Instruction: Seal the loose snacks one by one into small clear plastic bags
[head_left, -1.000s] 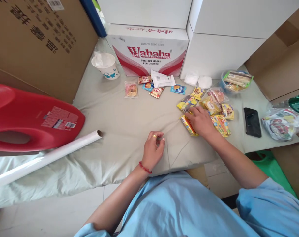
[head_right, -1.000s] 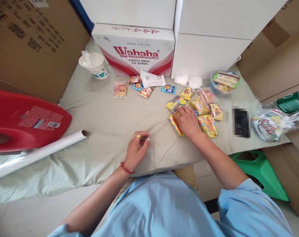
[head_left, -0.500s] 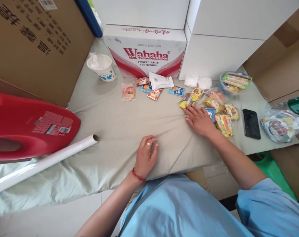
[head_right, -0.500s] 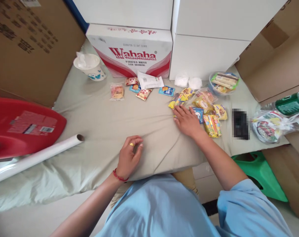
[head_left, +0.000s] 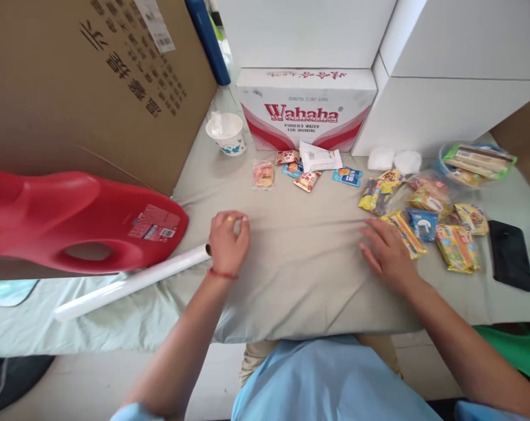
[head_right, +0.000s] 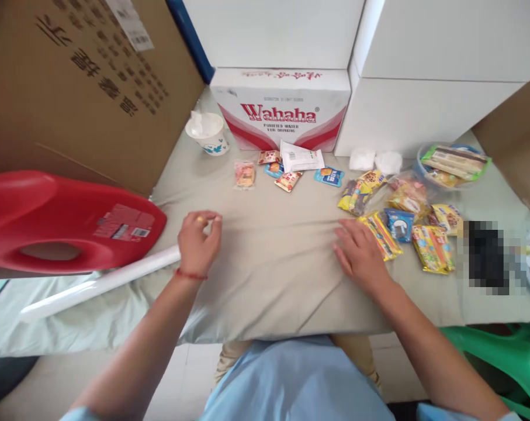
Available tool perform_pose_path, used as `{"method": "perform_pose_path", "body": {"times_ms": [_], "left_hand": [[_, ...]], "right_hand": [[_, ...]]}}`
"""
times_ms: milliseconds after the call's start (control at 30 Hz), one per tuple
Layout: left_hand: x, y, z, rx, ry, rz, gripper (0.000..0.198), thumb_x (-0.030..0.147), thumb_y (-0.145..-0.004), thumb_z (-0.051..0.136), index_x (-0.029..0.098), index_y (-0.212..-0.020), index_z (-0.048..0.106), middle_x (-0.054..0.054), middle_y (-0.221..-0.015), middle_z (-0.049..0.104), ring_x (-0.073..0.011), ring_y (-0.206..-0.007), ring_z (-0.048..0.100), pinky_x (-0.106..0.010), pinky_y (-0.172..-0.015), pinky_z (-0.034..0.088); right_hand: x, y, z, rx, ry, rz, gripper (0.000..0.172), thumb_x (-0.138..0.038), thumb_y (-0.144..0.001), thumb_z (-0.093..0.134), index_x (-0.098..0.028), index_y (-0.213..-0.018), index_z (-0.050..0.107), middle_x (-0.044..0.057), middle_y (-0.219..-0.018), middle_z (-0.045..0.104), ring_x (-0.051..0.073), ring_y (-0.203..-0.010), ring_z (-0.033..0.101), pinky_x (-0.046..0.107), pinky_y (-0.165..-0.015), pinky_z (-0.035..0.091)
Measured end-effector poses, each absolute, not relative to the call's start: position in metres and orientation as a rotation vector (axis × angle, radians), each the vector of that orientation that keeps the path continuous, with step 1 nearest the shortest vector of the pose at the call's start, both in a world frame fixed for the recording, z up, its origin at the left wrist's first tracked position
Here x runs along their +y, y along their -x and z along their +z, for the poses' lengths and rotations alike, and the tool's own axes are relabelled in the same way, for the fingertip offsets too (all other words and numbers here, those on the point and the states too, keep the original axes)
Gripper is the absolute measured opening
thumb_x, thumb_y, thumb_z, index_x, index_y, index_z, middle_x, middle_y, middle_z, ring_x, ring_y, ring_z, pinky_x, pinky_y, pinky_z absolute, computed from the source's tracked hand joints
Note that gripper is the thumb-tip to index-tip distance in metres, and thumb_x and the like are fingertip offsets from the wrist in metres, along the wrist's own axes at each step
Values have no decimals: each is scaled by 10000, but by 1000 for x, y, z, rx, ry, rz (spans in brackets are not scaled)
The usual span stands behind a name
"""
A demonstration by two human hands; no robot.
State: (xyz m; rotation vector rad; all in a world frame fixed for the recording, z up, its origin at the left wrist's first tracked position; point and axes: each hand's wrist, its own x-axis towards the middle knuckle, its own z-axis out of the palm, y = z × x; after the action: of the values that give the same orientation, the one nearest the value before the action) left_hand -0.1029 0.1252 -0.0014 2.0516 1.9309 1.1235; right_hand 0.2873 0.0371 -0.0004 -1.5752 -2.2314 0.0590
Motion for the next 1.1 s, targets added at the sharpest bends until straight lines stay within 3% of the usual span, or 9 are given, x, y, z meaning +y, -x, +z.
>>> {"method": "perform_pose_path", "body": {"times_ms": [67, 233, 300, 433, 533, 600, 733, 900, 1100], "left_hand": [[183, 96, 2, 2036, -1991, 1086, 156, 244, -932, 614, 146, -1021, 696, -94, -1045, 684, -254, -1006, 697, -442, -939, 566], [323, 99, 20, 2122, -2025, 969, 550, 152, -902, 663, -2, -1401, 490, -181, -1513, 477, -276, -1424, 502, -454, -1167, 404], [357, 106, 26, 2148, -2014, 855, 583, 109, -831, 738, -61, -1338, 505, -203, -1505, 515, -208, -1344, 557, -395, -1147, 423], [372, 118, 31, 2193, -2029, 748, 254, 112, -923, 632, -85, -1081, 609, -147, -1237, 707, -108, -1133, 634, -328, -1037, 467], [334, 117, 34, 2101, -2189, 826, 344, 243, -1062, 445, -42, -1142, 620, -113, -1249, 679, -106, -1170, 621, -349, -1027, 459], [285, 111, 36, 1996, -2316, 882, 305, 263, -1048, 485, 21, -1127, 653, -120, -1174, 698, -162, -1121, 652, -376, -978, 495], [158, 80, 39, 1575, -2595, 937, 154, 173, -997, 536, 153, -1093, 655, -87, -1060, 716, -191, -1023, 664, -338, -898, 538], [34, 28, 32, 1036, -2606, 806, 232, 54, -985, 508, 180, -1150, 611, -98, -1067, 714, -178, -906, 618, -300, -803, 544], [0, 8, 15, 1087, -2443, 948, 376, 24, -961, 486, 181, -1300, 527, -148, -1198, 672, -201, -1014, 637, -348, -848, 584]], "right_hand": [[24, -279, -15, -2200, 1514, 138, 356, -314, -1009, 525, -235, -1330, 655, 171, -1412, 615, 324, -1297, 579, 562, -1083, 493], [13, -280, -35, -2044, 1533, 79, 266, -234, -997, 559, -236, -1237, 675, 162, -1246, 669, 313, -1135, 633, 556, -981, 543], [14, -282, -34, -2031, 1537, 68, 234, -218, -997, 569, -213, -1205, 677, 160, -1223, 669, 305, -1113, 629, 540, -957, 549], [17, -282, -33, -2063, 1500, 105, 195, -194, -997, 581, -171, -1164, 679, 163, -1220, 668, 293, -1105, 616, 525, -962, 540], [18, -282, -35, -2038, 1491, 130, 187, -182, -994, 584, -174, -1149, 688, 152, -1204, 676, 282, -1095, 617, 503, -962, 541], [18, -282, -37, -2026, 1487, 139, 179, -182, -994, 585, -180, -1137, 692, 145, -1184, 683, 276, -1076, 624, 490, -945, 547], [15, -277, -22, -1978, 1443, 107, 202, -187, -994, 578, -200, -1173, 672, 135, -1165, 686, 277, -1058, 646, 491, -928, 549], [19, -252, 34, -1892, 1258, 102, 364, -229, -962, 616, -232, -1326, 603, 146, -1272, 656, 301, -1188, 624, 513, -1008, 517], [63, -207, 74, -2702, 1181, 586, 227, -151, -968, 587, -168, -1180, 668, 148, -1220, 703, 257, -1119, 682, 386, -938, 561]]}}
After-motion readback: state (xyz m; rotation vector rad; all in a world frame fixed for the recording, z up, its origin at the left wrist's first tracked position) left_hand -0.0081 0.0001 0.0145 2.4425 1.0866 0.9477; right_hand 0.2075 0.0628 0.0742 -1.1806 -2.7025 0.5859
